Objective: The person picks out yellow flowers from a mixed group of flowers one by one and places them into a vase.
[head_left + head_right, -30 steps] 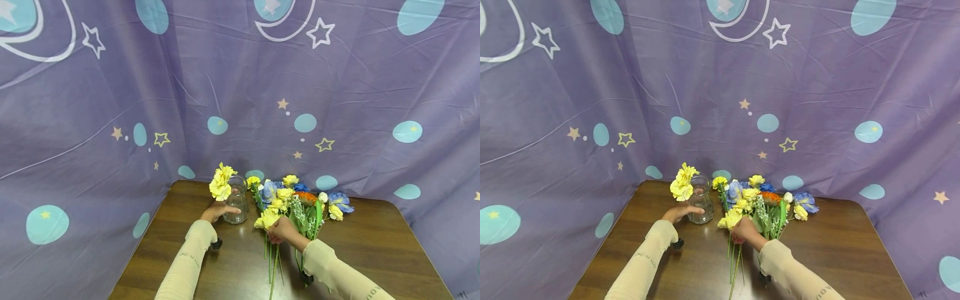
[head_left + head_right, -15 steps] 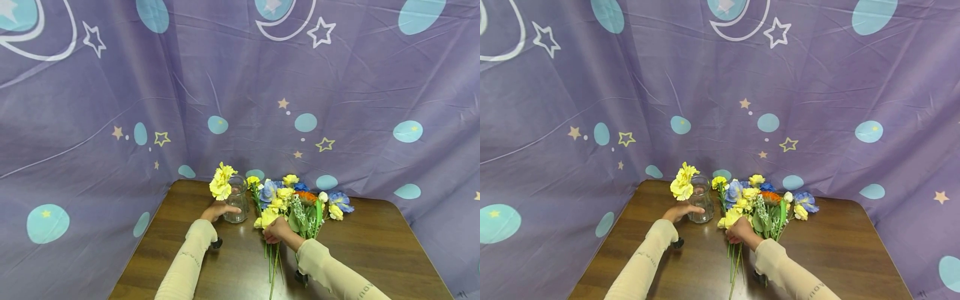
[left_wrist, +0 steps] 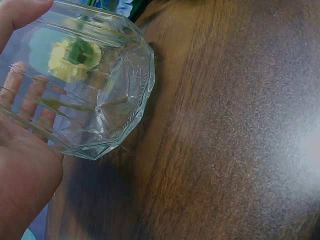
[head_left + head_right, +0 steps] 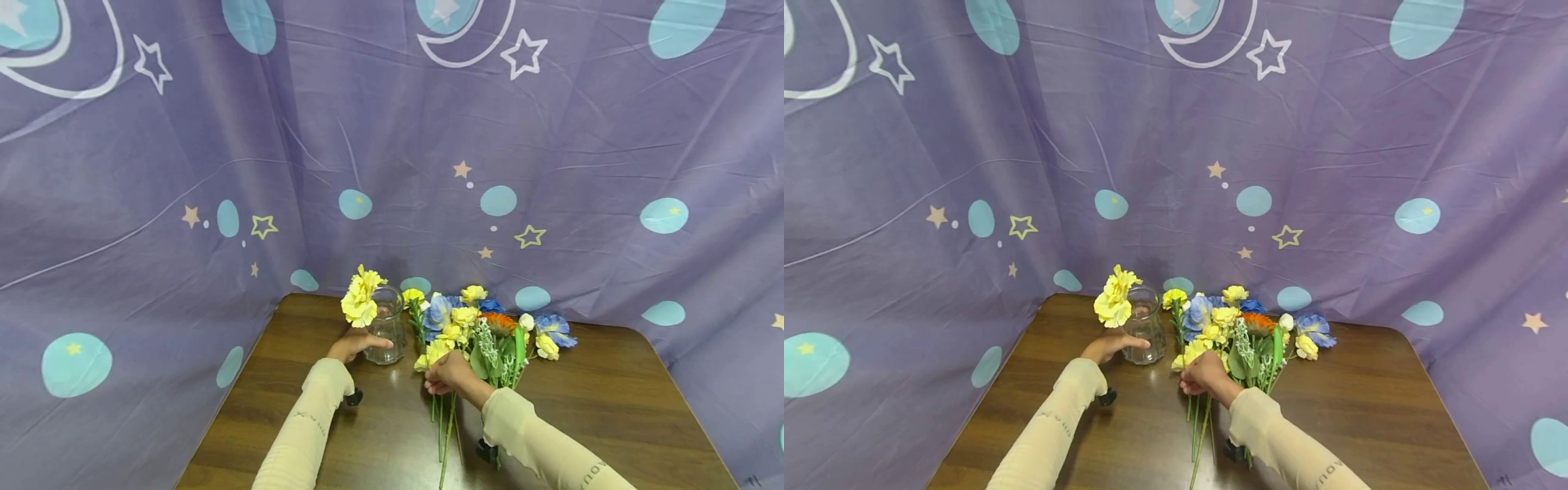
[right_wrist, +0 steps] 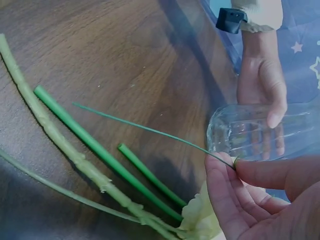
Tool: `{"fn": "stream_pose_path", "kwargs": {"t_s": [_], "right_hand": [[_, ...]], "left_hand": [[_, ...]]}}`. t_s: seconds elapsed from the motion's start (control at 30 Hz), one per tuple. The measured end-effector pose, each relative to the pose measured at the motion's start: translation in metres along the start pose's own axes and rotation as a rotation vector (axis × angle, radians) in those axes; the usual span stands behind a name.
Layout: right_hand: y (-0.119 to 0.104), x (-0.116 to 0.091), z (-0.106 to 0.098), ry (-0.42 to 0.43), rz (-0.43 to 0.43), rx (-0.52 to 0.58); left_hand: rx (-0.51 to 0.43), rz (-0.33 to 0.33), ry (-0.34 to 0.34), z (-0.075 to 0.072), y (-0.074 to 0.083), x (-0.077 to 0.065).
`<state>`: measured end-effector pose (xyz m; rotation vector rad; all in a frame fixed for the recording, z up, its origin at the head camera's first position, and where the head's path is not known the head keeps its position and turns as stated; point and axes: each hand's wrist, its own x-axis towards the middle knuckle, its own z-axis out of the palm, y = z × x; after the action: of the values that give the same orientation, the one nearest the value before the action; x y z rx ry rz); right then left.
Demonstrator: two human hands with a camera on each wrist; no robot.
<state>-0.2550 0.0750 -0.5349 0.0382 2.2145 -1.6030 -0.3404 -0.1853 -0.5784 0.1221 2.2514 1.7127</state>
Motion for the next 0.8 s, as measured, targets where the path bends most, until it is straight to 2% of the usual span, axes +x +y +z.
{"fn": "stream_pose_path", "kwargs": {"t_s": [0.13,0.43,0.67,0.8], "right_hand": [[-0.004,-0.001,0.0,-0.015,-0.011,0.022],[-0.016,0.004,-0.004,-0.047,0.026,0.073],[-0.022,0.013,-0.007,-0.014,0.063,0.064],[-0.024,0.02,-0.008,0.002,0.057,0.096]], "left_hand": [[0.034,-0.064,0.039,0.001,0.002,-0.005],[0.036,-0.04,0.018,0.001,0.002,-0.006],[0.016,-0.04,-0.018,0.001,0.004,-0.006],[0.021,-0.035,-0.01,0.001,0.004,-0.007]]}}
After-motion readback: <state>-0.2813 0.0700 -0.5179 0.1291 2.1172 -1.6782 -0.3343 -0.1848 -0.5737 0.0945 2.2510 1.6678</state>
